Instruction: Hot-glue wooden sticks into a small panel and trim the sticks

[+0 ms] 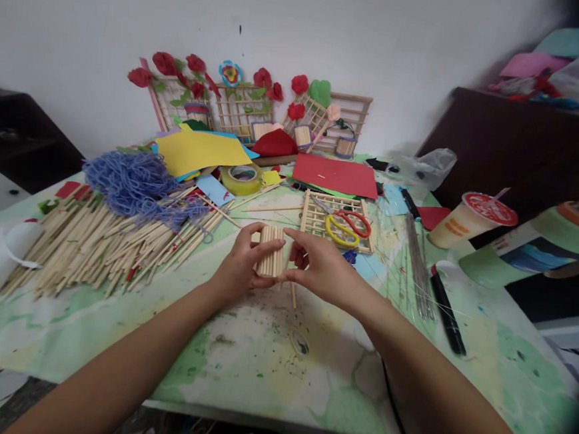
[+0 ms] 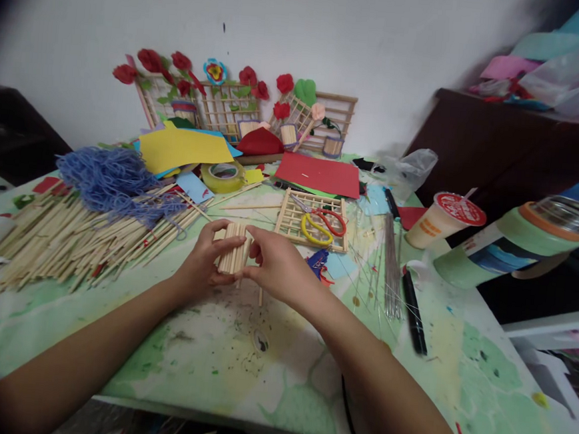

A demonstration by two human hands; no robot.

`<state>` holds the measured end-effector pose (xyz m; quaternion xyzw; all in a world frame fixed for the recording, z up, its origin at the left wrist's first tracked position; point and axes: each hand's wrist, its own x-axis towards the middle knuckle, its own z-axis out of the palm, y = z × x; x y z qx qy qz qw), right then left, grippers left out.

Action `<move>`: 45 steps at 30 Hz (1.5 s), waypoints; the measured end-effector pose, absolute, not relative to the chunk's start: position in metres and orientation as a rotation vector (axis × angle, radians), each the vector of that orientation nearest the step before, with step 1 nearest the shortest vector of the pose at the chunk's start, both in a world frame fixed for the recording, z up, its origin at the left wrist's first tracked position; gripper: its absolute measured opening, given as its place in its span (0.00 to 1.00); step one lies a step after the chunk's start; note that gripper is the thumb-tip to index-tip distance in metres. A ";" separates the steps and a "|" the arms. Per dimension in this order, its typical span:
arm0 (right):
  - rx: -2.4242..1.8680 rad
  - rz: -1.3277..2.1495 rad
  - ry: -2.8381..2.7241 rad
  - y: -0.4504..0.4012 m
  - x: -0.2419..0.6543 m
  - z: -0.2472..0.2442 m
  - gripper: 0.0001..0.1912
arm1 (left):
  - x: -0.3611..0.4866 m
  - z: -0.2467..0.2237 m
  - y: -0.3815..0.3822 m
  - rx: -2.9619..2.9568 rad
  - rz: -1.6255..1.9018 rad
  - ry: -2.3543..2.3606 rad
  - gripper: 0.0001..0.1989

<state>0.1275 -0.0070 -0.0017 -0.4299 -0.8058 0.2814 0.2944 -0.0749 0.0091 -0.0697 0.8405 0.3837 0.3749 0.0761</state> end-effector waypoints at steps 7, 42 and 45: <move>-1.033 0.907 -1.969 0.001 0.128 -0.005 0.17 | -0.075 -0.072 0.009 2.497 1.139 1.113 0.32; -0.924 0.482 -2.222 0.001 0.128 -0.012 0.38 | -0.072 -0.070 0.013 2.383 1.345 0.949 0.28; -0.902 0.429 -2.263 0.003 0.129 -0.011 0.43 | -0.073 -0.070 0.012 2.404 1.341 0.948 0.30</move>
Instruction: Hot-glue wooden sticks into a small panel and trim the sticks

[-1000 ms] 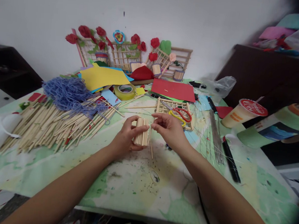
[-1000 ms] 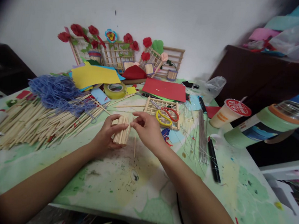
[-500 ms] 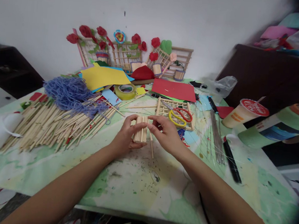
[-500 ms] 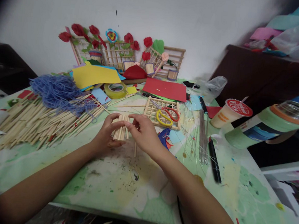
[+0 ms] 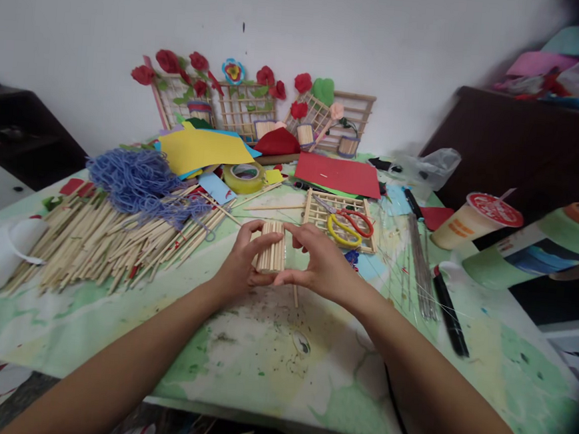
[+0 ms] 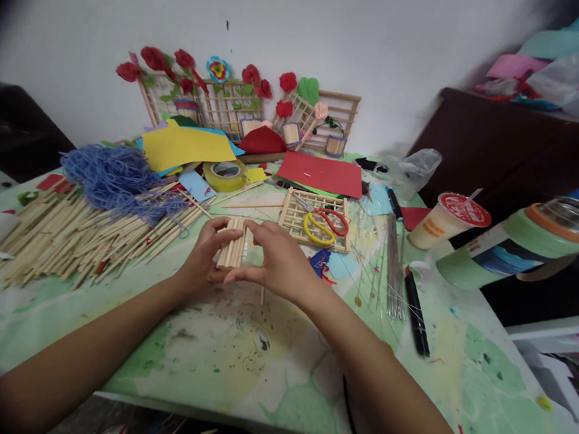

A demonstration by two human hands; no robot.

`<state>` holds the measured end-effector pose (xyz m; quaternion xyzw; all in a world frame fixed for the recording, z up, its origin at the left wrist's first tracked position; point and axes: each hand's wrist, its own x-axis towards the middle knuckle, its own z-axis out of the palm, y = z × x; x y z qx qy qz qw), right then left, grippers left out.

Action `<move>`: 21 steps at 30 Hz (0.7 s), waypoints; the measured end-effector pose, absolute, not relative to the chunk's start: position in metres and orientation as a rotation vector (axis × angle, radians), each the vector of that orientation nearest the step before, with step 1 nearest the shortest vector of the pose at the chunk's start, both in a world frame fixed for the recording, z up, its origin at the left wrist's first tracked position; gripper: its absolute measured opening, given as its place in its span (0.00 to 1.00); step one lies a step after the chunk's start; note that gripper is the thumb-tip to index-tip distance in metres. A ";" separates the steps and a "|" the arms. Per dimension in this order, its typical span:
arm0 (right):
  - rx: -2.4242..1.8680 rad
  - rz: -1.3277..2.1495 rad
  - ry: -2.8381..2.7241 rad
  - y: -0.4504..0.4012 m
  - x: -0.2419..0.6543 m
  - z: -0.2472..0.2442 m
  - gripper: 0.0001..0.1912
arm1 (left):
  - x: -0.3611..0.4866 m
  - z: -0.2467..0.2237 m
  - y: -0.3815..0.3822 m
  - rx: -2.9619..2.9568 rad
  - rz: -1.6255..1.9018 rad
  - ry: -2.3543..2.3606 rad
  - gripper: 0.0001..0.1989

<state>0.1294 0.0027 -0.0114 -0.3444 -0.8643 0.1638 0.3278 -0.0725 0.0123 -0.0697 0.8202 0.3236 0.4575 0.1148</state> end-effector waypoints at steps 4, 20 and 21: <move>-0.905 0.370 -2.277 0.004 0.131 -0.010 0.45 | -0.074 -0.070 0.011 2.465 1.312 0.996 0.31; -0.888 0.418 -2.235 0.003 0.131 -0.011 0.48 | -0.077 -0.070 0.010 2.513 1.303 0.896 0.35; -0.886 0.423 -2.236 0.003 0.131 -0.011 0.48 | -0.077 -0.071 0.010 2.512 1.297 0.889 0.35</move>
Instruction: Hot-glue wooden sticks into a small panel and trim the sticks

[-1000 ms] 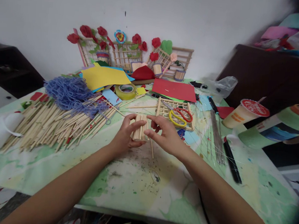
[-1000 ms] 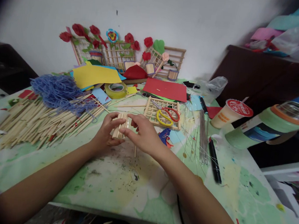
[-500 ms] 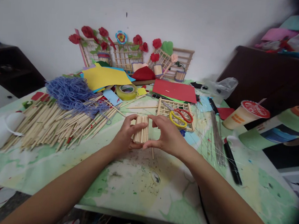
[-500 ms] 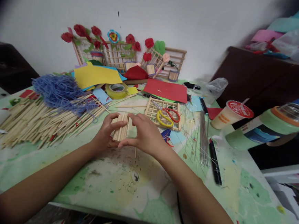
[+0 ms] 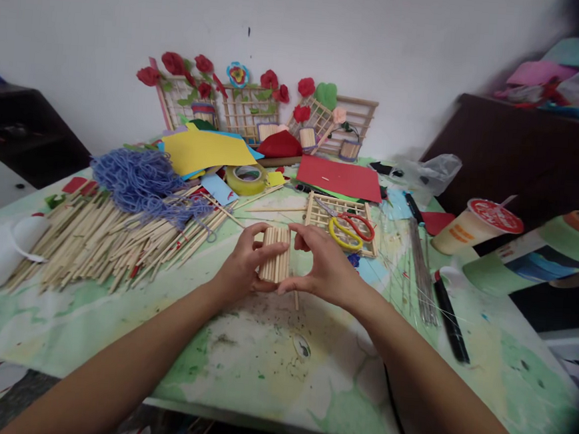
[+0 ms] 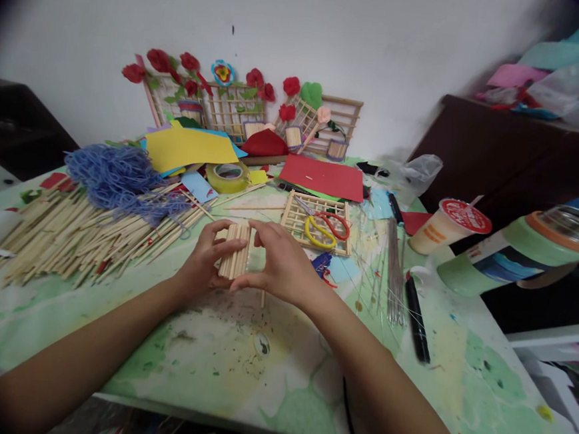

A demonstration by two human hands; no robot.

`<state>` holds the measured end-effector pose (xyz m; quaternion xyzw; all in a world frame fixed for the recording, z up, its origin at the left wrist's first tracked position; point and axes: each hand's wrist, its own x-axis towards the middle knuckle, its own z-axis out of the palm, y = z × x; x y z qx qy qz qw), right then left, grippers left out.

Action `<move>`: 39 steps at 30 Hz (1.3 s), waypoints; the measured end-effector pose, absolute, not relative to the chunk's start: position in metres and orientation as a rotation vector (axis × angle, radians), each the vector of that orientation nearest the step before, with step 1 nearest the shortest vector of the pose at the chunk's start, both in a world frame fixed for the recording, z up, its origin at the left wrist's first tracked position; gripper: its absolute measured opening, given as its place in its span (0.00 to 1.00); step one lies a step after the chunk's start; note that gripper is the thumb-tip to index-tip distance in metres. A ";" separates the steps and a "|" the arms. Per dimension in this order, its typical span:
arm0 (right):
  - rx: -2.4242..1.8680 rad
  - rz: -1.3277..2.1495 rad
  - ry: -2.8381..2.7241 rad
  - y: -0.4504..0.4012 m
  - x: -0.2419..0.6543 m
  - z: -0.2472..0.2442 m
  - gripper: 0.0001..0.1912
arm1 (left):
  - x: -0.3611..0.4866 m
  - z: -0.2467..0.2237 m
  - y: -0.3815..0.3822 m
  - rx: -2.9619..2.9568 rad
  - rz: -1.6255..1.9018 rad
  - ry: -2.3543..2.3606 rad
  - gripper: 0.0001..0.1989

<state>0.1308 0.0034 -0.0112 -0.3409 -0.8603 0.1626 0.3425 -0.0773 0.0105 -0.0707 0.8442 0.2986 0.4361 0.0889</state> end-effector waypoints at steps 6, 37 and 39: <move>-0.903 0.445 -2.232 0.004 0.129 -0.013 0.48 | -0.078 -0.069 0.010 2.520 1.255 0.896 0.38; -0.908 0.506 -2.208 0.004 0.128 -0.013 0.48 | -0.079 -0.070 0.011 2.515 1.199 0.902 0.38; -0.910 0.509 -2.212 0.004 0.128 -0.013 0.48 | -0.079 -0.070 0.011 2.511 1.184 0.924 0.37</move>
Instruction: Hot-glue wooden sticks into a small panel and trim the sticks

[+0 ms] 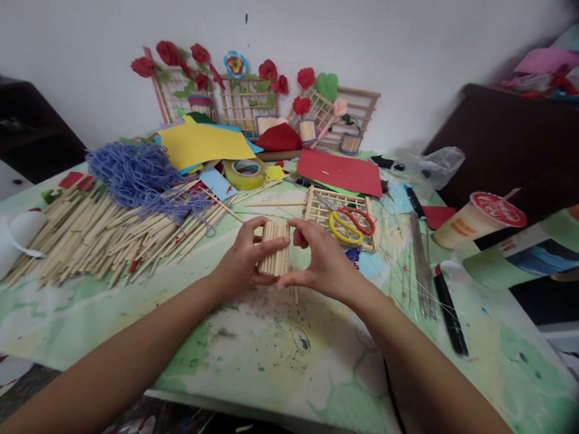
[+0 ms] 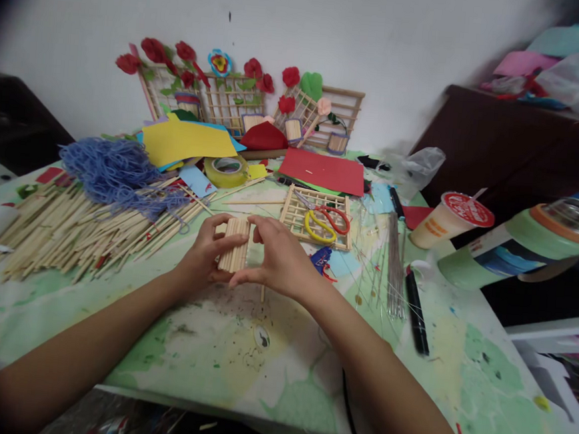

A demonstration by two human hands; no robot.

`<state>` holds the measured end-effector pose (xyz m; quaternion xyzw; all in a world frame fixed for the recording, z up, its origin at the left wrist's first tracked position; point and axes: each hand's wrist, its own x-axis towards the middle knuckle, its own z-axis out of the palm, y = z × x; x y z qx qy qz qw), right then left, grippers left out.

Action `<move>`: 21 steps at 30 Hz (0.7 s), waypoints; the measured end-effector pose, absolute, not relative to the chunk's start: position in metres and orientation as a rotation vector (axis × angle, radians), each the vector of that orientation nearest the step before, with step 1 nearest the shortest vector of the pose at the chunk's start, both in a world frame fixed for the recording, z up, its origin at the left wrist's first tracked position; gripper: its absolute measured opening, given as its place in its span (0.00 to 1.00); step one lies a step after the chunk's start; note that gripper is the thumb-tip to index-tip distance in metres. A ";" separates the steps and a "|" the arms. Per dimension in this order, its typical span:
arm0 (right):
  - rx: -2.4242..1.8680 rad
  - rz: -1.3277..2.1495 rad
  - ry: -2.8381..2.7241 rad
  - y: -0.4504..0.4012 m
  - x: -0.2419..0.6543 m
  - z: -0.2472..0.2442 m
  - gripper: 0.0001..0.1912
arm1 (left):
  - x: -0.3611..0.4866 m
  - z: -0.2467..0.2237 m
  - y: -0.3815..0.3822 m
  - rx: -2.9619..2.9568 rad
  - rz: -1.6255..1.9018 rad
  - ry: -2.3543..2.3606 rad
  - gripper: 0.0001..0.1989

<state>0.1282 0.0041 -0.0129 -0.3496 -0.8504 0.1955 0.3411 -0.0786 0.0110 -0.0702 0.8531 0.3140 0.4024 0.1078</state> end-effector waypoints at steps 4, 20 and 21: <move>-0.896 0.491 -2.232 0.005 0.129 -0.014 0.49 | -0.079 -0.070 0.011 2.514 1.174 0.947 0.37; -0.946 0.417 -2.305 0.001 0.128 -0.012 0.48 | -0.079 -0.071 0.011 2.530 1.168 0.974 0.35; -0.950 0.412 -2.306 0.001 0.128 -0.012 0.48 | -0.079 -0.070 0.011 2.538 1.158 0.978 0.34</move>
